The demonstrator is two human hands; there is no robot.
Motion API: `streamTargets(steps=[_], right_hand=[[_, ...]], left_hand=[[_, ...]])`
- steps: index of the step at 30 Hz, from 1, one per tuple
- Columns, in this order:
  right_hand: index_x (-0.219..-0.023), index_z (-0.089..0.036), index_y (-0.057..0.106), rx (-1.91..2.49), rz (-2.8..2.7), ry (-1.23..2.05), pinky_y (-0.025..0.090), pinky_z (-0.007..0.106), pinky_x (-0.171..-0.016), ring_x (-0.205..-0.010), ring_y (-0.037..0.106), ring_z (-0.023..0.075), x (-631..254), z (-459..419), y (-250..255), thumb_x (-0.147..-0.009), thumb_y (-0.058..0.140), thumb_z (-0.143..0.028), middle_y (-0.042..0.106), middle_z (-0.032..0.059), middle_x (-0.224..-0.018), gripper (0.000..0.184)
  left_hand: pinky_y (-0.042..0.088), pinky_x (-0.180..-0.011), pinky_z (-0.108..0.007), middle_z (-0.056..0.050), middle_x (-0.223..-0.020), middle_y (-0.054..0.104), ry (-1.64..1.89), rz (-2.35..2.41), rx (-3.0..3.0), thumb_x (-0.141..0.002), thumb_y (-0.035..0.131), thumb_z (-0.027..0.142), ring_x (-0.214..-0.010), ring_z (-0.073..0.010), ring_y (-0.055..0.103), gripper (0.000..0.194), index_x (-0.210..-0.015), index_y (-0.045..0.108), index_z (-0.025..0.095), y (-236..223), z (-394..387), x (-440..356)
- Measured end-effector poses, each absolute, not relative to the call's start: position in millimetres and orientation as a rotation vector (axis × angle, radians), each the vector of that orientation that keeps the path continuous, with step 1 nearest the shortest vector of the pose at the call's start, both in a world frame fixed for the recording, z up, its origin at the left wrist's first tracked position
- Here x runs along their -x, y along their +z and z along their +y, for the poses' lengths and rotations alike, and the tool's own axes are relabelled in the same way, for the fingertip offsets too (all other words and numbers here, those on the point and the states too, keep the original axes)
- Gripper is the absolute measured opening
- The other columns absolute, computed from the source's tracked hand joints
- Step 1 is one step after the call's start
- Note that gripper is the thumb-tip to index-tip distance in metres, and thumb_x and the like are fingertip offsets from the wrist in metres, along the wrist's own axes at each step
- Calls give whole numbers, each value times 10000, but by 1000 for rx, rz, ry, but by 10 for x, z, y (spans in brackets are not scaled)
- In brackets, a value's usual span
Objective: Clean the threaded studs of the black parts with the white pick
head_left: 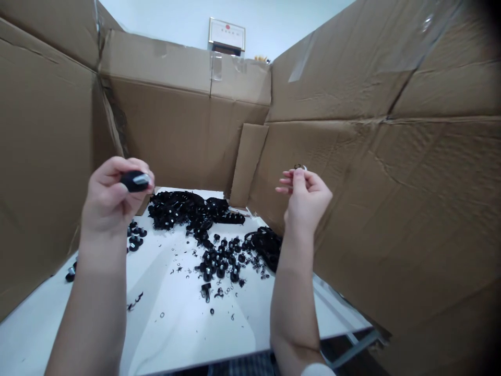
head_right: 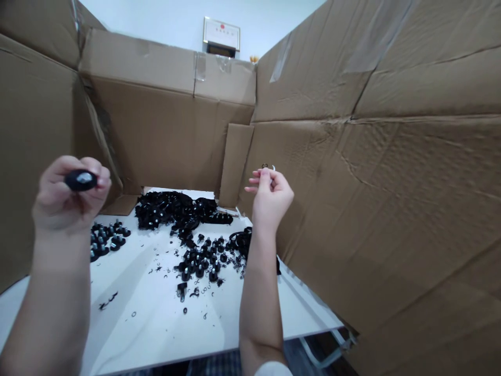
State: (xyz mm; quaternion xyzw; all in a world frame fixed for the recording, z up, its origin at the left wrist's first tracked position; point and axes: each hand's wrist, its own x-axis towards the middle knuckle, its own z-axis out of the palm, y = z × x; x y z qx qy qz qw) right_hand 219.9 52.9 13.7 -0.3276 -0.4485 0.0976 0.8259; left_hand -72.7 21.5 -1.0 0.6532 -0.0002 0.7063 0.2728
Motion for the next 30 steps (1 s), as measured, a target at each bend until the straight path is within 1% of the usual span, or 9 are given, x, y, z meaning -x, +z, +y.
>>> streamTargets(steps=[2,4,9,13,15,20,24,28,30], right_hand=[[-750,-155,656,738,-1017,232,545,212,-461,-566,627,100,-2269,513,148,-770,617,-326,682,16,-705,177],[-758,-149,674,800,-1117,270,552,225,-475,-561,626,106,-2262,475,144,-770,625,-351,692,29,-710,208],[-766,-149,685,1053,-1477,356,555,269,-542,-617,661,148,-2138,413,111,-834,546,-413,723,65,-772,306],[-716,-167,697,1285,-1660,229,504,287,-638,-613,657,161,-2106,391,133,-826,548,-318,706,35,-653,240],[-706,-177,714,1378,-1687,98,467,295,-669,-602,636,164,-2098,370,155,-806,581,-316,680,20,-587,217],[-676,-194,710,1565,-1716,-47,409,300,-634,-669,623,189,-2072,370,170,-770,635,-384,705,45,-671,225],[-714,-210,721,1808,-1609,-151,416,332,-622,-750,660,253,-2092,464,143,-758,627,-390,735,94,-783,208],[-707,-171,745,1895,-1448,-241,470,405,-633,-776,689,336,-2154,543,117,-812,536,-495,726,195,-779,399],[-680,-153,739,1877,-1410,-279,489,433,-631,-752,697,350,-2178,566,100,-846,478,-471,719,229,-760,443]], left_hand=[[534,-629,-146,46,-826,702,1985,89,-1665,-676,833,319,-704,-65,639,209,-853,747,247,-6,224,756],[548,-637,-142,31,-827,711,1990,141,-1632,-671,832,320,-706,-72,657,209,-852,755,250,-12,241,724],[598,-663,-186,-1,-881,744,1834,127,-1658,-734,771,321,-724,-108,702,202,-933,759,287,-40,272,556],[619,-699,-245,-22,-916,755,1769,146,-1684,-736,753,283,-765,-147,717,180,-915,756,261,-51,250,486],[620,-709,-258,-27,-913,753,1753,140,-1700,-729,755,271,-770,-152,716,167,-895,756,244,-54,239,464],[626,-714,-246,-35,-933,748,1665,81,-1693,-762,756,285,-786,-153,725,171,-918,731,219,-64,247,407],[614,-680,-185,-25,-911,738,1606,73,-1661,-789,750,328,-762,-123,723,189,-922,696,206,-66,276,376],[603,-675,-170,-10,-848,716,1605,212,-1546,-755,776,387,-735,-110,708,256,-877,649,201,-65,299,358],[600,-651,-186,-10,-827,700,1615,290,-1494,-754,767,416,-707,-111,695,290,-882,625,198,-63,306,347]])
